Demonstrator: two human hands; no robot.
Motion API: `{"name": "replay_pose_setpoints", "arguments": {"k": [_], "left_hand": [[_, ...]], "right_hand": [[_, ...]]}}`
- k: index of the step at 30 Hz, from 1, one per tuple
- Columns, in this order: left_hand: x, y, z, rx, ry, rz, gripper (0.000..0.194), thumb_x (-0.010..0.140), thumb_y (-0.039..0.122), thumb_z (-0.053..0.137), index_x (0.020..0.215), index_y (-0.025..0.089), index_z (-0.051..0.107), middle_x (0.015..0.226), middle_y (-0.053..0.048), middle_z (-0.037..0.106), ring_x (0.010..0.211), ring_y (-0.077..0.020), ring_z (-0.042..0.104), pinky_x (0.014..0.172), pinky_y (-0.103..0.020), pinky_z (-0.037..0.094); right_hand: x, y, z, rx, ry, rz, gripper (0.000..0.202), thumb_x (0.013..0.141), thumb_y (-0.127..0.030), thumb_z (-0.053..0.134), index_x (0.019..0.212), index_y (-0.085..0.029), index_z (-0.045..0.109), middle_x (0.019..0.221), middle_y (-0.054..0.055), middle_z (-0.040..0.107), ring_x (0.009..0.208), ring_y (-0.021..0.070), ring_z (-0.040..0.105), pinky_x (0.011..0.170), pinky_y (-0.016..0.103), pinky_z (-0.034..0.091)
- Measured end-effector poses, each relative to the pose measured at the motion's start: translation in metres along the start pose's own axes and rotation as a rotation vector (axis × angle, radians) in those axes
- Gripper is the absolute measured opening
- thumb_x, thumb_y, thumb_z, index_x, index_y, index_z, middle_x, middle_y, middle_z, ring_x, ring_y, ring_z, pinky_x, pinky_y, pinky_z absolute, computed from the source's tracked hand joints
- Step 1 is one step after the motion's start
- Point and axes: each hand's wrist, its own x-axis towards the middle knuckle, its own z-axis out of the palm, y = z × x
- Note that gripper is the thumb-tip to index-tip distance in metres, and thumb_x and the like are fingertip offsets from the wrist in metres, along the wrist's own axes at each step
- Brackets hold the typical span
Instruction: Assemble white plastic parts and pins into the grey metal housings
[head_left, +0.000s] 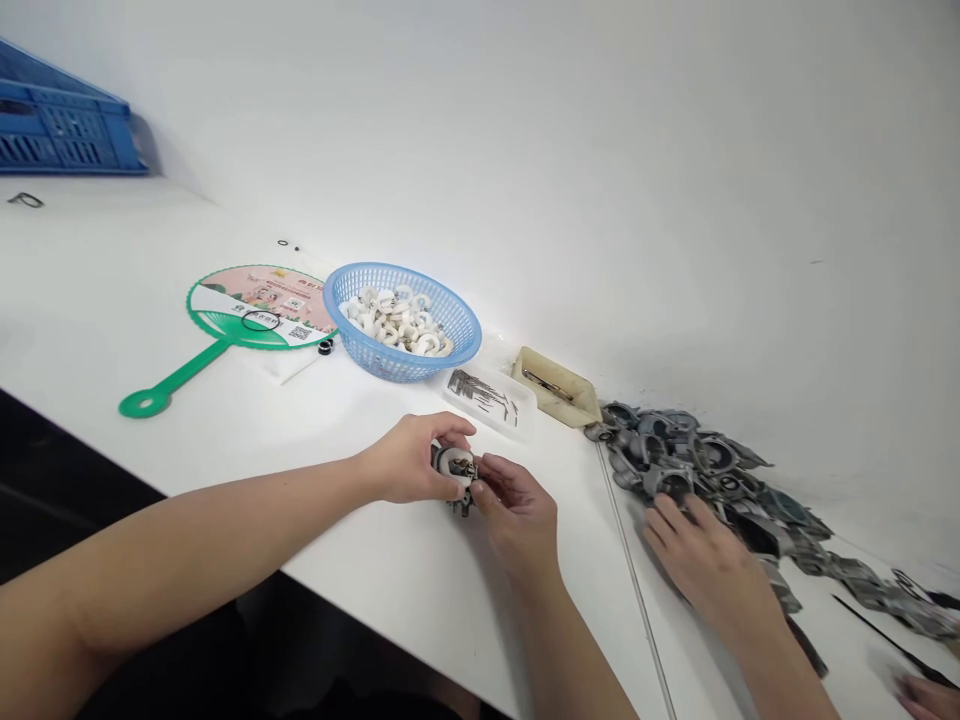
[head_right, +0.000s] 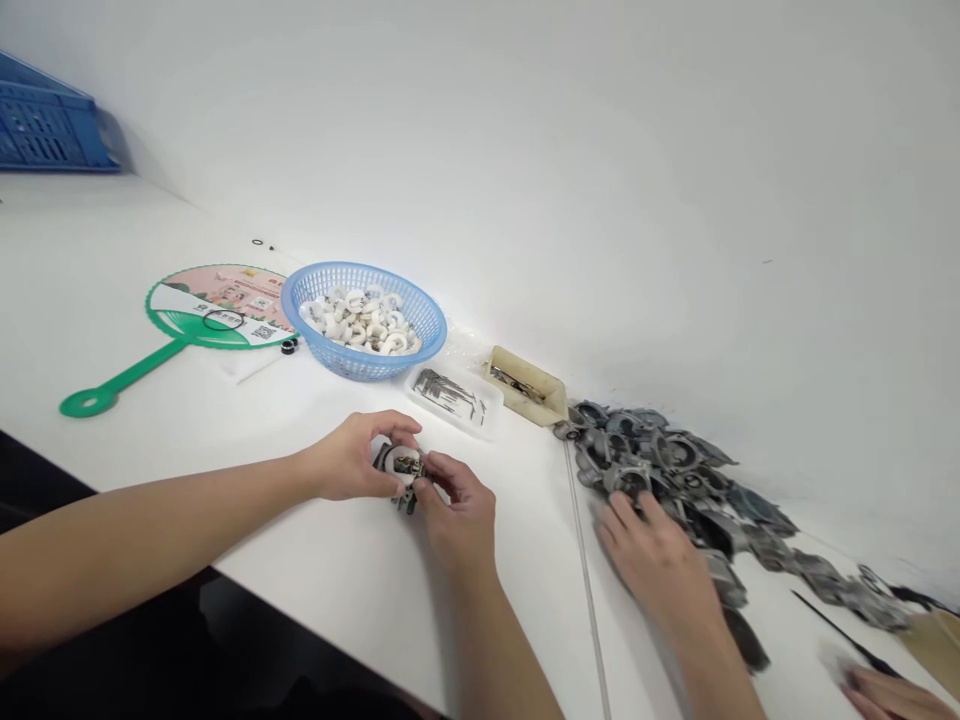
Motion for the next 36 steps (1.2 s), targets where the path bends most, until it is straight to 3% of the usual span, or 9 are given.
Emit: {"name": "replay_pose_setpoints", "arguments": {"k": [4, 11, 19, 25, 32, 36], "left_hand": [[0.0, -0.002, 0.001, -0.022, -0.014, -0.007, 0.064, 0.056, 0.022, 0.074, 0.116, 0.02, 0.052, 0.102, -0.006, 0.061, 0.072, -0.0156, 0.06, 0.061, -0.026, 0.051], [0.001, 0.002, -0.003, -0.016, -0.019, 0.035, 0.066, 0.056, 0.021, 0.075, 0.118, 0.019, 0.052, 0.102, -0.007, 0.062, 0.089, -0.0219, 0.06, 0.077, -0.033, 0.05], [0.003, 0.003, -0.002, -0.103, -0.023, 0.005, 0.068, 0.054, 0.015, 0.074, 0.118, 0.016, 0.051, 0.104, -0.009, 0.062, 0.09, -0.0214, 0.06, 0.074, -0.03, 0.05], [0.002, 0.005, -0.003, -0.114, -0.028, -0.009, 0.069, 0.055, 0.016, 0.074, 0.12, 0.015, 0.05, 0.104, -0.009, 0.061, 0.09, -0.0211, 0.059, 0.075, -0.031, 0.05], [0.001, 0.007, -0.003, -0.058, -0.025, -0.034, 0.07, 0.055, 0.019, 0.075, 0.12, 0.017, 0.05, 0.105, -0.008, 0.061, 0.096, -0.0229, 0.057, 0.08, -0.033, 0.049], [0.002, 0.008, -0.003, -0.043, -0.025, -0.026, 0.07, 0.055, 0.021, 0.075, 0.12, 0.019, 0.051, 0.105, -0.007, 0.062, 0.095, -0.0221, 0.057, 0.08, -0.033, 0.049]], "right_hand": [[0.0, 0.002, 0.0, -0.014, 0.011, -0.012, 0.031, 0.07, -0.033, 0.068, 0.1, -0.029, 0.061, 0.099, 0.008, 0.068, 0.094, 0.0292, 0.063, 0.078, 0.045, 0.055], [-0.001, 0.002, 0.0, -0.044, 0.003, -0.041, 0.032, 0.072, -0.034, 0.065, 0.103, -0.028, 0.059, 0.101, 0.008, 0.067, 0.094, 0.0297, 0.063, 0.078, 0.047, 0.055], [0.002, -0.002, -0.003, -0.069, -0.024, -0.07, 0.027, 0.074, -0.034, 0.064, 0.101, -0.035, 0.061, 0.099, 0.007, 0.068, 0.092, 0.0317, 0.064, 0.078, 0.05, 0.055], [0.004, -0.003, -0.009, -0.178, -0.089, -0.134, 0.035, 0.074, -0.035, 0.063, 0.109, -0.038, 0.058, 0.105, 0.008, 0.066, 0.097, 0.0338, 0.061, 0.079, 0.052, 0.054], [0.009, -0.001, -0.022, -0.169, 0.121, -0.125, 0.032, 0.078, -0.038, 0.058, 0.108, -0.029, 0.059, 0.104, 0.013, 0.066, 0.096, 0.0306, 0.063, 0.08, 0.046, 0.054], [0.041, -0.011, -0.039, -0.319, 0.205, -0.059, 0.035, 0.077, -0.042, 0.057, 0.103, -0.019, 0.061, 0.096, 0.014, 0.069, 0.087, 0.0263, 0.066, 0.073, 0.039, 0.056]]}}
